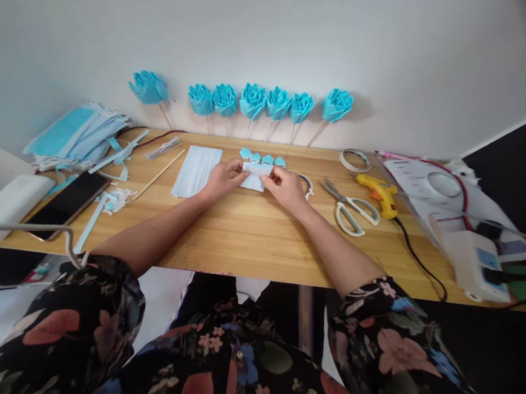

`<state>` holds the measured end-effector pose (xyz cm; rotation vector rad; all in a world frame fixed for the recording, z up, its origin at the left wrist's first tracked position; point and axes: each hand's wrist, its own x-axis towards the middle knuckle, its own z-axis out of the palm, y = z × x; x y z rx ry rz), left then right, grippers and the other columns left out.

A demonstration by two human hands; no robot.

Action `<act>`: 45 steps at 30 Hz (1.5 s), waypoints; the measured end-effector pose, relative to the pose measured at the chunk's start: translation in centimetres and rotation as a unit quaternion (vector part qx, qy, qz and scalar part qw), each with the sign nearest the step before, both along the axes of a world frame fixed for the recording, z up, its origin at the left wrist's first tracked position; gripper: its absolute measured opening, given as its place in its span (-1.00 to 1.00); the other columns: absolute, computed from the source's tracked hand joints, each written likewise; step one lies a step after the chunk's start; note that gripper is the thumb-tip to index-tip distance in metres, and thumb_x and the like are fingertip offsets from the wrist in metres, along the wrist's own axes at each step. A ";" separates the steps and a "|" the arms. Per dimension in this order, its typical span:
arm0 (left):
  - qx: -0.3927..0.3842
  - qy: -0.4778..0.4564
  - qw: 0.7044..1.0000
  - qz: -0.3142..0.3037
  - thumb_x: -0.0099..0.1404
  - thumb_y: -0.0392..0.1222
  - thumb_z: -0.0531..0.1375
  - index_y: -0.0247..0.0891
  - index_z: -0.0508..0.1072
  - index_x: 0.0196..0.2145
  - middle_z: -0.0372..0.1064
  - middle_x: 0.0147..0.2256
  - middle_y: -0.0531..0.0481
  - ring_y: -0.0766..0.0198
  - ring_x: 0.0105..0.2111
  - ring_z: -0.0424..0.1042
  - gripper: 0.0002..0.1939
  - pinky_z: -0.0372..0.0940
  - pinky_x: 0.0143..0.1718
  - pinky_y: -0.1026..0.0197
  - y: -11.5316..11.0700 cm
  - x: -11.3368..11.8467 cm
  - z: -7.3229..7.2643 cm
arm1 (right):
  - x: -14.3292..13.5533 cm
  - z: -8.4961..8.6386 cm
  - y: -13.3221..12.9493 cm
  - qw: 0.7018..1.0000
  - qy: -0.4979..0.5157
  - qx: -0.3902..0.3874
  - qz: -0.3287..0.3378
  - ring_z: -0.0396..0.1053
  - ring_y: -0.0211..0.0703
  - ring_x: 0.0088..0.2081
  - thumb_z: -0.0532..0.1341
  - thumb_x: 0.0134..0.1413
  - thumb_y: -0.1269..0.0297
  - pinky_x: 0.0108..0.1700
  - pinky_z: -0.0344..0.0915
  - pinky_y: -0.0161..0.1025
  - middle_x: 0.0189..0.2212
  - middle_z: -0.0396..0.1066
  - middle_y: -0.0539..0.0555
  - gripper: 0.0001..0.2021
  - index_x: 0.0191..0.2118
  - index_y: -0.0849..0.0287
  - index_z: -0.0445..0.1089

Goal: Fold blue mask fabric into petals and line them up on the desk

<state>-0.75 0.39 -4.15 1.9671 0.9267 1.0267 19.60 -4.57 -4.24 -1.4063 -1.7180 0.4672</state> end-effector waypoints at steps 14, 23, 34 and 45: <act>-0.030 0.092 0.995 -0.023 0.17 -0.03 0.25 -0.24 0.50 -0.22 0.43 -0.44 0.07 0.32 -0.51 0.27 -0.72 0.17 -0.43 0.27 -0.1 0.1 -0.1 | -0.3 0.1 -0.4 0.994 -0.092 -0.034 0.037 0.24 -0.20 -0.44 0.26 0.14 0.19 -0.33 0.05 -0.25 -0.51 0.41 0.01 -0.80 -0.46 0.12 0.36; -0.010 0.068 0.997 -0.025 0.21 0.03 0.21 -0.26 0.46 -0.36 0.40 -0.46 0.02 0.27 -0.46 0.32 -0.73 0.18 -0.39 0.24 -0.5 0.2 0.0 | -0.5 0.4 -0.6 0.993 -0.106 -0.024 0.039 0.27 -0.15 -0.39 0.24 0.18 0.25 -0.30 0.08 -0.23 -0.48 0.41 0.04 -0.76 -0.50 0.12 0.28; -0.020 0.070 0.997 -0.032 0.17 0.04 0.30 -0.22 0.49 -0.17 0.53 -0.27 -0.02 0.21 -0.35 0.43 -0.65 0.27 -0.33 0.22 -0.3 0.2 -0.5 | -0.3 0.2 -0.5 0.990 -0.125 -0.037 0.044 0.29 -0.14 -0.37 0.28 0.13 0.21 -0.28 0.12 -0.24 -0.44 0.46 0.05 -0.85 -0.41 0.12 0.39; -0.031 0.058 0.997 -0.037 0.19 0.04 0.27 -0.24 0.49 -0.17 0.48 -0.35 0.00 0.22 -0.40 0.39 -0.65 0.25 -0.35 0.22 -0.3 0.3 -0.5 | 0.0 -0.5 -0.3 0.995 -0.092 -0.004 0.032 0.29 -0.15 -0.41 0.21 0.16 0.21 -0.30 0.13 -0.23 -0.50 0.42 0.05 -0.76 -0.51 0.12 0.34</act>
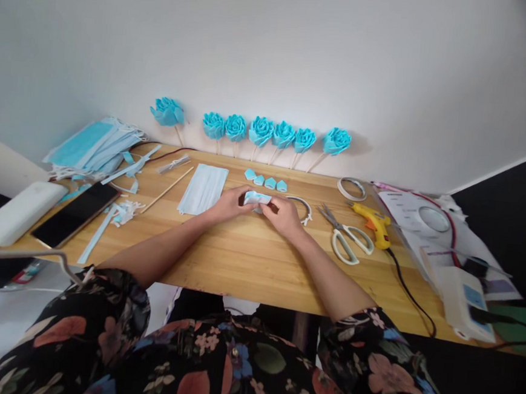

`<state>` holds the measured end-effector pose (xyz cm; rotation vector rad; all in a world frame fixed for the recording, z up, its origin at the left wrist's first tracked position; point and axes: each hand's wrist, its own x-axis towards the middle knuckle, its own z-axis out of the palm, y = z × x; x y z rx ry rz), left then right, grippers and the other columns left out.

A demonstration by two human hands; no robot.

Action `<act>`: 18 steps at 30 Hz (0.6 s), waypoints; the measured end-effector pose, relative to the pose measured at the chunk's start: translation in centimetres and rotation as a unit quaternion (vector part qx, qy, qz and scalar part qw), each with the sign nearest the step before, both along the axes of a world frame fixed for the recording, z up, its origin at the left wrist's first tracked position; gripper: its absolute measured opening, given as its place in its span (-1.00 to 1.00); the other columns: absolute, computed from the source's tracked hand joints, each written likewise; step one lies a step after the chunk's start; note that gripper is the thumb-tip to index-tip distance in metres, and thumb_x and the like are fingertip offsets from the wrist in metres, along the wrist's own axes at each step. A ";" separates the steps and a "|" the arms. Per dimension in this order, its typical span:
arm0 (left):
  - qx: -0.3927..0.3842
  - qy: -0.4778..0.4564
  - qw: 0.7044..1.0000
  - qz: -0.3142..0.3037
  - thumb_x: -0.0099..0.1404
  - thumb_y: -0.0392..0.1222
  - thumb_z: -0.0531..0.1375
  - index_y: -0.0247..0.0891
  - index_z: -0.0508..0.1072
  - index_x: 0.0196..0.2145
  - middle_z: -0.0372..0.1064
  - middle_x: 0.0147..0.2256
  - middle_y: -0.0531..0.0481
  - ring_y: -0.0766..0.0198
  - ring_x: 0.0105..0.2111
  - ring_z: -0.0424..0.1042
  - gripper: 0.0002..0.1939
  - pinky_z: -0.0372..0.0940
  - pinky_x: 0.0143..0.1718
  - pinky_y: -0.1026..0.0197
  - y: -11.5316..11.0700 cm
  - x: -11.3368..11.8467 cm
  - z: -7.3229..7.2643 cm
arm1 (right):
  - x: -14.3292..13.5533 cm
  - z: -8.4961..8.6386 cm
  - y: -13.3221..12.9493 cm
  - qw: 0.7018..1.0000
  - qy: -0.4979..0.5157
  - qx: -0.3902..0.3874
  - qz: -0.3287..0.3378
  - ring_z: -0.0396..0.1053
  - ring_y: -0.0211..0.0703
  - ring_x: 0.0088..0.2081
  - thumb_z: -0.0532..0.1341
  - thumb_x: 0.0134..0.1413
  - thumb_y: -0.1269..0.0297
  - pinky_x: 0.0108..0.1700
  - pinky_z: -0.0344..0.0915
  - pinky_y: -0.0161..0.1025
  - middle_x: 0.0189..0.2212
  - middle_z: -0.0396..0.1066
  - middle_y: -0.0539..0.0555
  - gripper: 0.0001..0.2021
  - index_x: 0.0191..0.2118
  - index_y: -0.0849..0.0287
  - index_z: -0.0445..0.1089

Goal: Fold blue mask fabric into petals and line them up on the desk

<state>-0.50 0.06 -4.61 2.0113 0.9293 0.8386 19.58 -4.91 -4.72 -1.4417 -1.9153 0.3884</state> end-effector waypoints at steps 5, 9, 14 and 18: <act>0.002 -0.006 1.000 -0.009 0.19 0.07 0.29 -0.28 0.50 -0.10 0.54 -0.21 -0.09 0.22 -0.37 0.42 -0.57 0.28 -0.31 0.20 0.0 0.0 -0.2 | -0.1 0.1 0.1 1.000 -0.013 -0.008 0.010 0.26 -0.16 -0.43 0.24 0.12 0.23 -0.32 0.09 -0.24 -0.52 0.40 0.03 -0.79 -0.51 0.12 0.30; 0.009 0.008 1.000 -0.002 0.19 0.03 0.29 -0.30 0.50 -0.15 0.52 -0.28 -0.09 0.18 -0.34 0.44 -0.62 0.27 -0.30 0.19 0.1 -0.1 -0.2 | -0.2 0.2 0.0 1.000 -0.024 -0.015 0.011 0.26 -0.16 -0.43 0.25 0.12 0.23 -0.33 0.08 -0.24 -0.51 0.40 0.04 -0.78 -0.51 0.12 0.30; 0.016 0.002 1.000 -0.012 0.22 -0.02 0.26 -0.27 0.48 -0.19 0.48 -0.35 -0.01 0.24 -0.39 0.40 -0.71 0.25 -0.35 0.24 0.0 -0.1 0.1 | -0.1 0.2 -0.1 1.000 -0.006 0.002 0.010 0.32 -0.15 -0.40 0.23 0.16 0.24 -0.29 0.14 -0.22 -0.50 0.43 0.05 -0.77 -0.50 0.14 0.35; 0.017 -0.034 0.999 -0.009 0.22 -0.01 0.26 -0.30 0.47 -0.10 0.53 -0.21 -0.07 0.25 -0.32 0.43 -0.63 0.29 -0.30 0.25 0.1 -0.2 0.0 | -0.1 -0.1 0.0 1.000 0.012 0.014 0.003 0.34 -0.14 -0.37 0.26 0.16 0.23 -0.26 0.17 -0.22 -0.47 0.44 0.06 -0.78 -0.48 0.14 0.36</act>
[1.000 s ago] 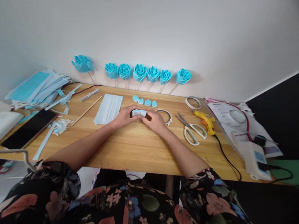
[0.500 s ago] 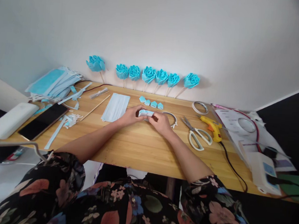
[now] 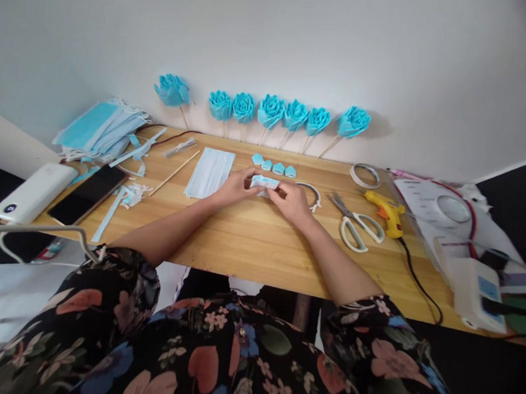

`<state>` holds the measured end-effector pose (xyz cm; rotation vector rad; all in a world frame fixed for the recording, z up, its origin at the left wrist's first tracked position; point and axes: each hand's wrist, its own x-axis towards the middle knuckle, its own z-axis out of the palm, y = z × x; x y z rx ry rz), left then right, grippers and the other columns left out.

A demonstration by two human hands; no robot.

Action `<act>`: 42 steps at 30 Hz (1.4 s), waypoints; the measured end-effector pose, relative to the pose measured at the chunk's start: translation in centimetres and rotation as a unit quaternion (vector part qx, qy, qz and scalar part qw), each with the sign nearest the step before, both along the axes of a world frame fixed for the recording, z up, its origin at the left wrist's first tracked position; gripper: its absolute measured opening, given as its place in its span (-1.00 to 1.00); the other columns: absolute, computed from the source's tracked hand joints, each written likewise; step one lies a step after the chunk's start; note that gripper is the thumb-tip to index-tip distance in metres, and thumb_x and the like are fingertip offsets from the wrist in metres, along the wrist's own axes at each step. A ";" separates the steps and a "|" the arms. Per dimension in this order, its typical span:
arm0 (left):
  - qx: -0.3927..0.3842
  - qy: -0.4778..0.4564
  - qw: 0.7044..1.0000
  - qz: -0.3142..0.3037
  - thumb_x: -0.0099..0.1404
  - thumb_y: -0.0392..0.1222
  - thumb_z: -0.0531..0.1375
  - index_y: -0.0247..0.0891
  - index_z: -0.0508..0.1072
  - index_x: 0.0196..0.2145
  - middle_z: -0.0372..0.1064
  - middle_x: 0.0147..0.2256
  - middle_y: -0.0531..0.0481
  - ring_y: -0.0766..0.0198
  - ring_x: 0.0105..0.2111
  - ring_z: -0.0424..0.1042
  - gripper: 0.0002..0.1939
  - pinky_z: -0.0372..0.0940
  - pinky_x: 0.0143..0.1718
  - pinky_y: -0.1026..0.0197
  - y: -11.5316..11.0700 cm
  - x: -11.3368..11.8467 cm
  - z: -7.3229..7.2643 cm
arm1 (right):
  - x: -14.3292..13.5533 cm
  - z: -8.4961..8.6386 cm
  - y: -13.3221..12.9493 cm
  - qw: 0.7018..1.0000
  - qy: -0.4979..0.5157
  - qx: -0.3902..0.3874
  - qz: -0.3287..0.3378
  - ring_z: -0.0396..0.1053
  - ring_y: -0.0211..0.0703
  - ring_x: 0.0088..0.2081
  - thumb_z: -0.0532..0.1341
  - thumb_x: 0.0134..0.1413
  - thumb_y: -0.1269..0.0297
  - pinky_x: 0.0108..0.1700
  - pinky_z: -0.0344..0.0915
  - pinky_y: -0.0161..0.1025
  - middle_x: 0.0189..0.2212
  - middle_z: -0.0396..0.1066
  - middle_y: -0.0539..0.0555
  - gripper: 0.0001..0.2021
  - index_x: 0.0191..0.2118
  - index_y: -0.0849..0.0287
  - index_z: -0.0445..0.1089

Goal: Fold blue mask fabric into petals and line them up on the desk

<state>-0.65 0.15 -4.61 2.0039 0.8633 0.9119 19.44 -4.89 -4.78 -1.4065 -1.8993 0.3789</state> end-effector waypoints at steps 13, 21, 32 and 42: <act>0.015 0.025 0.999 0.017 0.21 -0.07 0.29 -0.28 0.47 -0.19 0.34 -0.48 0.10 0.35 -0.49 0.27 -0.72 0.16 -0.43 0.29 0.5 -0.2 -0.4 | -0.2 -0.1 0.1 1.000 -0.003 -0.009 -0.001 0.22 -0.21 -0.43 0.28 0.14 0.22 -0.35 0.05 -0.24 -0.53 0.34 -0.01 -0.76 -0.50 0.13 0.30; 0.010 0.006 1.000 0.009 0.27 -0.10 0.23 -0.28 0.47 -0.27 0.35 -0.48 0.08 0.36 -0.49 0.30 -0.81 0.19 -0.44 0.30 0.2 -0.4 0.2 | 0.0 -0.1 0.3 1.000 0.009 0.010 0.000 0.18 -0.21 -0.44 0.25 0.14 0.24 -0.34 0.02 -0.23 -0.56 0.25 -0.03 -0.70 -0.53 0.11 0.16; 0.010 -0.065 0.997 0.034 0.29 -0.06 0.27 -0.27 0.62 -0.29 0.50 -0.45 -0.01 0.33 -0.49 0.39 -0.78 0.26 -0.43 0.30 0.8 -0.5 -0.5 | 0.2 0.3 0.3 0.998 0.043 0.046 0.017 0.21 -0.18 -0.41 0.21 0.16 0.23 -0.27 0.12 -0.20 -0.55 0.28 -0.02 -0.71 -0.53 0.09 0.15; -0.048 -0.112 0.992 0.007 0.27 0.22 0.29 -0.33 0.58 -0.24 0.55 -0.40 -0.07 0.29 -0.40 0.52 -0.52 0.41 -0.31 0.26 0.6 -0.3 -0.3 | 0.0 1.1 -0.3 0.997 0.051 -0.003 -0.054 0.25 -0.19 -0.44 0.24 0.19 0.19 -0.34 0.09 -0.24 -0.57 0.31 -0.02 -0.71 -0.53 0.12 0.30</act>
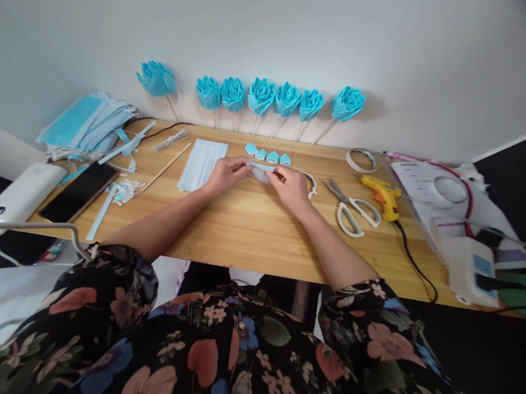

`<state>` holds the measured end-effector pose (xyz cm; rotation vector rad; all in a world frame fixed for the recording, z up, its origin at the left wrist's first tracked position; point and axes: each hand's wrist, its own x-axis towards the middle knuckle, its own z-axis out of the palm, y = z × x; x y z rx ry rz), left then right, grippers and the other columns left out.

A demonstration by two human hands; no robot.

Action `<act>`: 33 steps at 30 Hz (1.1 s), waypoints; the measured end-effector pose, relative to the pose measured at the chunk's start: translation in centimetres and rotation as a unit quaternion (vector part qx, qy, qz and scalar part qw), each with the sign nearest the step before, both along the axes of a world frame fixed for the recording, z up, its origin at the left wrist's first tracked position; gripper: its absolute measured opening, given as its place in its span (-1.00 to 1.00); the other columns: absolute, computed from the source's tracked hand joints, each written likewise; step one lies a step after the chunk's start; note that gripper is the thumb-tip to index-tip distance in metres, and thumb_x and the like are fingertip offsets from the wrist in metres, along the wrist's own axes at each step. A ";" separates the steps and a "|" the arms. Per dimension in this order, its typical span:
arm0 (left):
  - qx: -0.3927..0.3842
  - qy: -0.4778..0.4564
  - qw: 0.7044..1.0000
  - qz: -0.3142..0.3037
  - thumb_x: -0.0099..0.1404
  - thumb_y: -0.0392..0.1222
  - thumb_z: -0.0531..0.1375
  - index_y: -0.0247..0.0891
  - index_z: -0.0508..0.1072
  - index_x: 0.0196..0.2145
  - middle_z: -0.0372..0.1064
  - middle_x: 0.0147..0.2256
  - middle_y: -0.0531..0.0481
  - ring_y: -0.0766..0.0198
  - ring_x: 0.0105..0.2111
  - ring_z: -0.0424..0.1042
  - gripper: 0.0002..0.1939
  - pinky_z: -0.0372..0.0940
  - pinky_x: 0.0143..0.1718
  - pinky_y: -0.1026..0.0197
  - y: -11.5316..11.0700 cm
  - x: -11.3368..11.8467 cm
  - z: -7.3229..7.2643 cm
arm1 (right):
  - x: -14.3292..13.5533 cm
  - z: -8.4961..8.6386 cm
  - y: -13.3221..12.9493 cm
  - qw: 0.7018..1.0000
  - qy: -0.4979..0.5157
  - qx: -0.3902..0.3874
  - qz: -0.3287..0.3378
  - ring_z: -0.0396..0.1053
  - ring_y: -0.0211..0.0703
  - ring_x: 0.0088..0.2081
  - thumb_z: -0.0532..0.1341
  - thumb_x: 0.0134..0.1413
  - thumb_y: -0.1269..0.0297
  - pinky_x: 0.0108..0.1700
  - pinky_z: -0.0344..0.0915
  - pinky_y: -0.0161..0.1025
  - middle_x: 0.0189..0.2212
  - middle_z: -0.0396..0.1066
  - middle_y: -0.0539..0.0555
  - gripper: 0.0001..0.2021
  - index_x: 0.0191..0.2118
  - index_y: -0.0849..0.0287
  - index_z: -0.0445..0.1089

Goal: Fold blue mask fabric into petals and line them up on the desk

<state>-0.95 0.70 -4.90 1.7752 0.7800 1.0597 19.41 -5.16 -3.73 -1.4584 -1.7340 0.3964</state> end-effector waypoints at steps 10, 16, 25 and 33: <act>0.086 0.120 0.986 0.072 0.32 -0.04 0.20 -0.28 0.50 -0.40 0.43 -0.50 0.03 0.32 -0.48 0.37 -0.73 0.21 -0.42 0.27 0.3 -0.3 -0.1 | 0.0 -0.2 0.1 0.998 -0.015 -0.052 0.014 0.32 -0.19 -0.48 0.27 0.17 0.25 -0.37 0.10 -0.25 -0.56 0.47 0.01 -0.75 -0.52 0.13 0.38; 0.071 0.151 0.984 0.065 0.28 -0.08 0.16 -0.27 0.49 -0.42 0.43 -0.49 0.04 0.33 -0.48 0.31 -0.77 0.15 -0.42 0.28 0.2 -0.3 0.5 | -0.1 -0.2 0.1 0.998 -0.007 -0.061 0.022 0.42 -0.14 -0.41 0.31 0.14 0.25 -0.33 0.16 -0.26 -0.46 0.54 0.04 -0.89 -0.35 0.16 0.47; 0.068 0.166 0.983 0.046 0.20 -0.04 0.23 -0.25 0.39 -0.47 0.26 -0.55 0.10 0.36 -0.52 0.18 -0.77 0.08 -0.44 0.27 0.2 -0.2 0.8 | -0.1 0.2 -0.1 0.999 0.005 -0.036 0.032 0.31 -0.19 -0.46 0.25 0.16 0.23 -0.33 0.14 -0.26 -0.54 0.44 0.00 -0.74 -0.53 0.12 0.31; 0.105 0.146 0.981 0.070 0.24 -0.07 0.18 -0.23 0.35 -0.50 0.33 -0.51 0.05 0.30 -0.44 0.28 -0.77 0.18 -0.37 0.24 0.3 -0.3 0.9 | -0.1 0.3 -0.2 0.998 0.047 -0.027 0.029 0.32 -0.18 -0.45 0.22 0.20 0.21 -0.32 0.18 -0.24 -0.52 0.50 0.01 -0.71 -0.54 0.11 0.27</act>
